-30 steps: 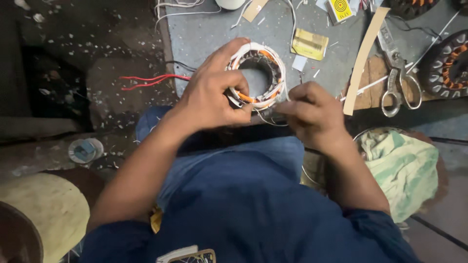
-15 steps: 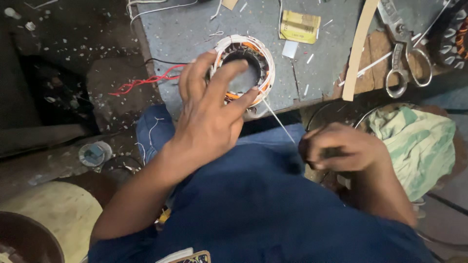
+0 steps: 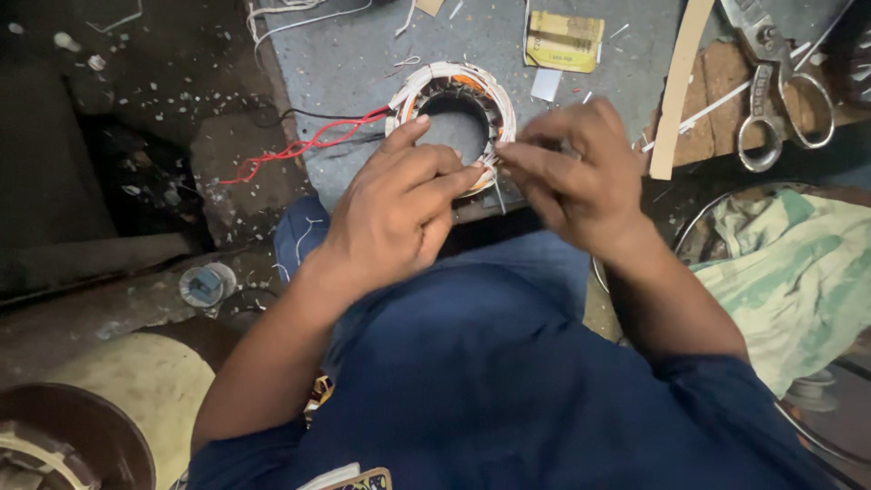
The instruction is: The person sits on the floor and winds white thread around a motor stator to secure copper windings. They repeatedly wrap the thread around the stator and tie knots to hold the coils in place.
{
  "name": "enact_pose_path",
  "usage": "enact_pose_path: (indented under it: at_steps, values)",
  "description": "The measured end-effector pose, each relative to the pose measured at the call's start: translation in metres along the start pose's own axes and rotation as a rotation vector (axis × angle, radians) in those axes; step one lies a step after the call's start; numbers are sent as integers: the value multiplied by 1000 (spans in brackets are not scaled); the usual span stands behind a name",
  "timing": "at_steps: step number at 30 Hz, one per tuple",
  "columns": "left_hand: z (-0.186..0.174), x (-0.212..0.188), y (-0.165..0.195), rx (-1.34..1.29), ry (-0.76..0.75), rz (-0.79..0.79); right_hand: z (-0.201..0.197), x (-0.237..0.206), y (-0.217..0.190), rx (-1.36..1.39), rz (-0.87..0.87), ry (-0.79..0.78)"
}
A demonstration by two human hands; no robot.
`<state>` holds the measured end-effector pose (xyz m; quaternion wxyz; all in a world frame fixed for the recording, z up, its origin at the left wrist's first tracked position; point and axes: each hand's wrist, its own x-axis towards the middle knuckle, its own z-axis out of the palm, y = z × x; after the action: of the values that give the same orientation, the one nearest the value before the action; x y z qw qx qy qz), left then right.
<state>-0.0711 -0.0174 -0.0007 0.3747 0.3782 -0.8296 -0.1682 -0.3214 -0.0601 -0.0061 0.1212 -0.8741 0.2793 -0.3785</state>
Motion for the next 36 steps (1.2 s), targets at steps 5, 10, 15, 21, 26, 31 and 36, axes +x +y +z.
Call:
enact_pose_path:
  at_steps: [5,10,15,21,26,31,36]
  values:
    - [0,-1,0,-21,-1,-7,2,1,27,184,111,-86]
    - [0,-1,-1,-10,-9,15,-25,11,23,36,44,-416]
    - [-2,-1,-2,25,-45,54,-1,-2,-13,-145,154,-223]
    - [0,-3,-4,15,-34,32,3,-21,-18,100,310,-127]
    - [3,-4,-6,-55,-10,-4,-16,-14,-13,785,325,-118]
    - [4,-6,-6,-56,2,-14,-3,-15,-17,1354,380,74]
    - [11,-1,-5,-98,76,5,-2,-17,-9,1020,251,-156]
